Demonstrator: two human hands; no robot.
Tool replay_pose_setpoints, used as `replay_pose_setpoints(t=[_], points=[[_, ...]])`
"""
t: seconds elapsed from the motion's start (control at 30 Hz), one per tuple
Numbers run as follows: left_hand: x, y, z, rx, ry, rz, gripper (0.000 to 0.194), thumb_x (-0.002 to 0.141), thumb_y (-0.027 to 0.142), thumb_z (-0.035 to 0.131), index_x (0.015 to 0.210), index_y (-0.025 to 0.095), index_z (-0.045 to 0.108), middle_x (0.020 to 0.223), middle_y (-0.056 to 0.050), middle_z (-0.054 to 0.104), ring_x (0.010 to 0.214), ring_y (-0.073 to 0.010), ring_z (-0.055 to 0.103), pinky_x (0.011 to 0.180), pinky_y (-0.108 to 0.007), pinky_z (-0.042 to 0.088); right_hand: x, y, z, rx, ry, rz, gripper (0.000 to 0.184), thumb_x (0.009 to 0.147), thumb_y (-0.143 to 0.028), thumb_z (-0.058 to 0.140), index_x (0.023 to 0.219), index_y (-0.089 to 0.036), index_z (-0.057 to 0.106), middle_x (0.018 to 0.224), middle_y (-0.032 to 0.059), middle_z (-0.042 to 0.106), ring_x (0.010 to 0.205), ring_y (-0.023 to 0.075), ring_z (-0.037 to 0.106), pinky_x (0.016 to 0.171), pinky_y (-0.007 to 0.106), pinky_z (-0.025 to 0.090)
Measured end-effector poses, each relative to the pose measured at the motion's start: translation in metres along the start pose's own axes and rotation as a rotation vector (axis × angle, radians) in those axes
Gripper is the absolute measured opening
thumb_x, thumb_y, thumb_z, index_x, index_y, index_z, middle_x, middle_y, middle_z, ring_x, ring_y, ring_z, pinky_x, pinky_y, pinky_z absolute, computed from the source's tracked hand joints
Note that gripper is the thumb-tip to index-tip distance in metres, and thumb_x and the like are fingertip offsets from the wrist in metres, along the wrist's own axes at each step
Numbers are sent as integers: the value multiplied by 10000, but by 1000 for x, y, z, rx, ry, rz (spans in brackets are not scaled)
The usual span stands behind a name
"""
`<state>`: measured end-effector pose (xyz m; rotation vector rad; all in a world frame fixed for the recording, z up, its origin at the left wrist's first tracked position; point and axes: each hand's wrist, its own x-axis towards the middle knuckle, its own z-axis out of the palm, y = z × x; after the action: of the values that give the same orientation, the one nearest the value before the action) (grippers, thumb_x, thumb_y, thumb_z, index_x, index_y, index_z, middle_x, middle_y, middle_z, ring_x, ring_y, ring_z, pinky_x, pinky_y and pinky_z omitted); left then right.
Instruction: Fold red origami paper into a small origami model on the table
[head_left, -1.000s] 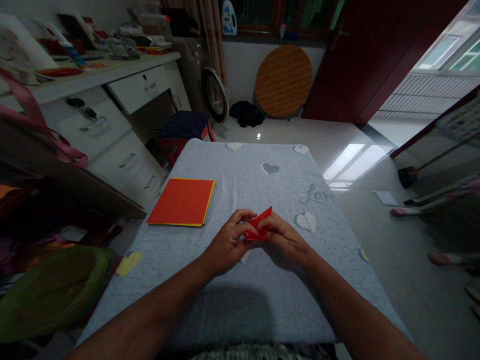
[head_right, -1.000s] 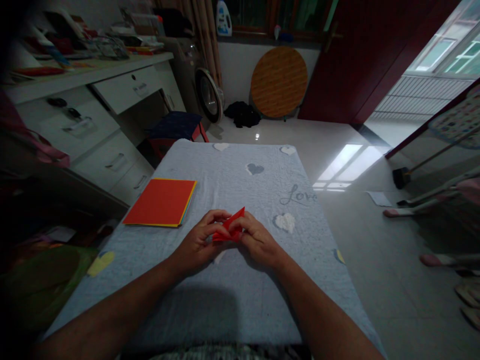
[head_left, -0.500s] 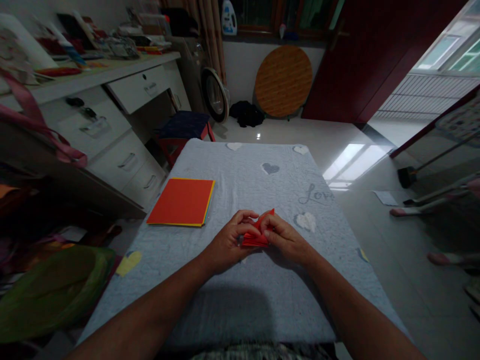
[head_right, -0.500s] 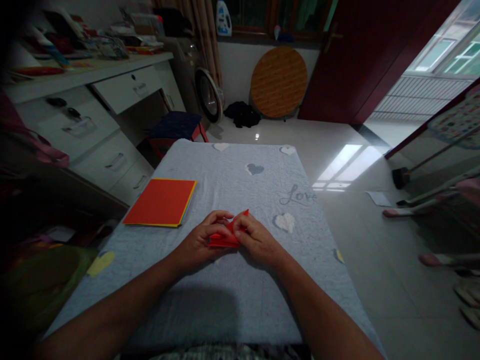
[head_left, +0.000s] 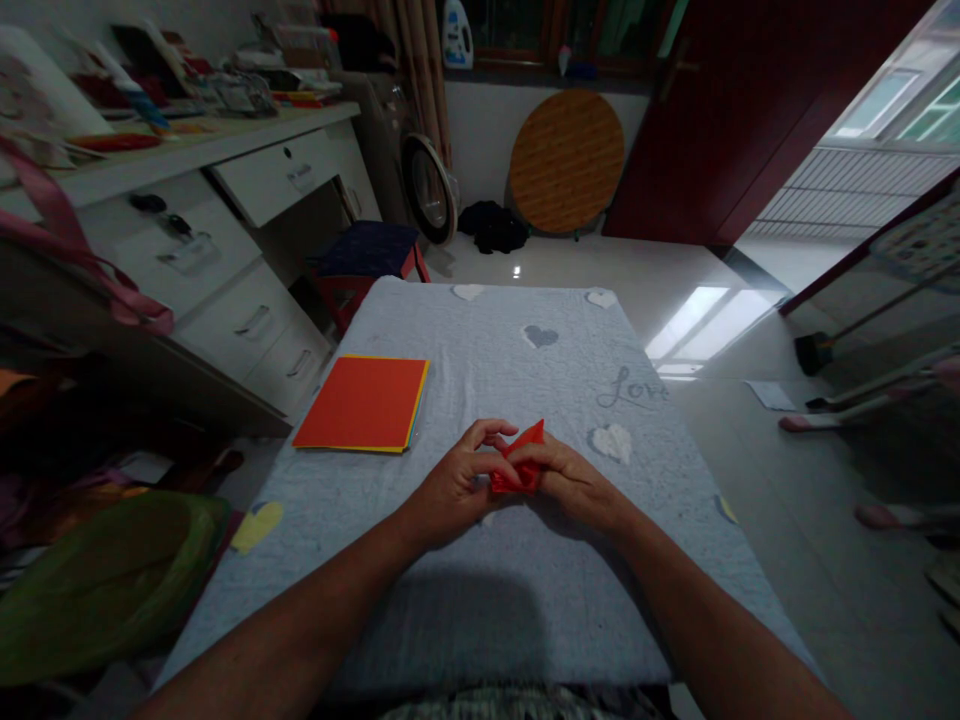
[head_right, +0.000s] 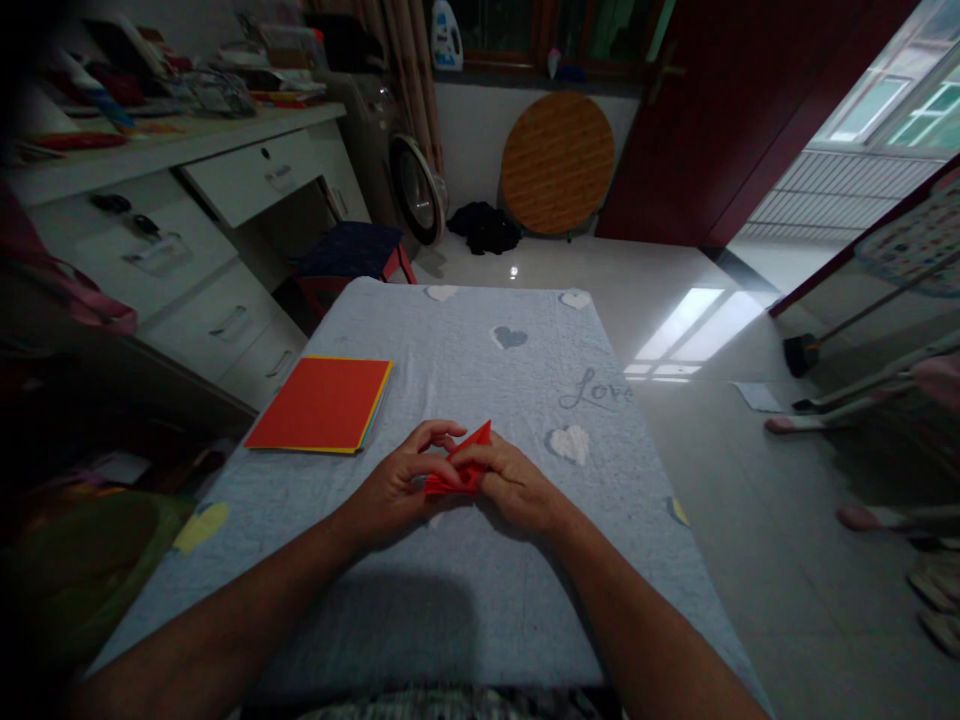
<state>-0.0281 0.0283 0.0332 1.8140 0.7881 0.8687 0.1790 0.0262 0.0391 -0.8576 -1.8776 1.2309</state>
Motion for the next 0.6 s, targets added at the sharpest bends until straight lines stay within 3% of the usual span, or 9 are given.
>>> replay_pose_setpoints(t=[0.23,0.4,0.6], points=[[0,1,-1,31,-15,-4,21,832,240,750,845,228,739,1340,-70,489,1164,-216,541,1040,-436,470,-1,5,-1,21,0,43,135,850,-193,511,784,-226,624,810,19,584,777,185,529,712,331,442],[2,0,0,13,-4,1,94,795,267,789,842,213,728,1305,-79,503,1114,-202,562,1017,-410,485,-1,8,-1,69,1,72,139,903,-294,515,796,-222,569,807,15,559,753,173,515,685,308,422],[1,-2,1,6,-23,15,77,798,261,785,806,211,727,1306,-74,498,1125,-202,551,1013,-407,482,0,9,2,18,23,105,129,920,-277,500,814,-214,537,789,1,537,737,158,494,699,300,401]])
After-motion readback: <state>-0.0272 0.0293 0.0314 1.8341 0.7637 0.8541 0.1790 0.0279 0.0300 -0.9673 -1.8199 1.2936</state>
